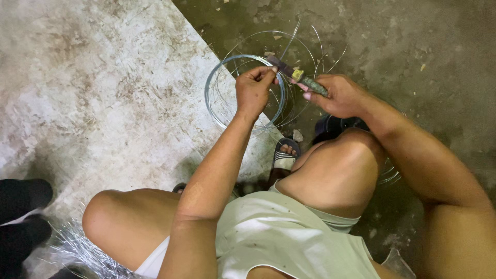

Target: The person sits on the floor and repeatedly cuts a metal wire into short segments using pliers. They hold the wire with one hand and use the pliers with the other to snip off pieces, which fall onto the floor.

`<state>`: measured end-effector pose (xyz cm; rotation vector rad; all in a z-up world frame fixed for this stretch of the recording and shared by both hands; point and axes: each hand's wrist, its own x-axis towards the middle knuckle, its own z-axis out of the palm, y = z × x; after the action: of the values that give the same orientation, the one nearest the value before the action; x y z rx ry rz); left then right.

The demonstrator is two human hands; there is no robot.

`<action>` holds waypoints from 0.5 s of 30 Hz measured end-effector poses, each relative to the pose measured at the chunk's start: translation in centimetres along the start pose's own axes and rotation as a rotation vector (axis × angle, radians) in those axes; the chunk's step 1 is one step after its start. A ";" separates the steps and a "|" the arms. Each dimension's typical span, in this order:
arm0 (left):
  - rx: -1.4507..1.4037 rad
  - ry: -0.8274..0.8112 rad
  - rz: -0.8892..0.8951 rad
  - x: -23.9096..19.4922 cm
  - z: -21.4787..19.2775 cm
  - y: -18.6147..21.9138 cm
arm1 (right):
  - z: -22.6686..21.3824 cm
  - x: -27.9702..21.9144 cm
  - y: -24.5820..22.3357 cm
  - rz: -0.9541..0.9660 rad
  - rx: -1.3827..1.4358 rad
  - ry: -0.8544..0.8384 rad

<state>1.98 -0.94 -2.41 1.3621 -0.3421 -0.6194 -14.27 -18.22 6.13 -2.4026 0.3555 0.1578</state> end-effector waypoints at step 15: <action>-0.003 -0.065 0.032 -0.7 -0.7 -2.2 | 1.7 -0.4 1.3 -0.093 -0.141 0.066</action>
<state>1.33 -0.16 -4.63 1.3330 -0.4148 -0.6382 -15.05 -17.93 4.11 -2.5630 0.2697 0.0638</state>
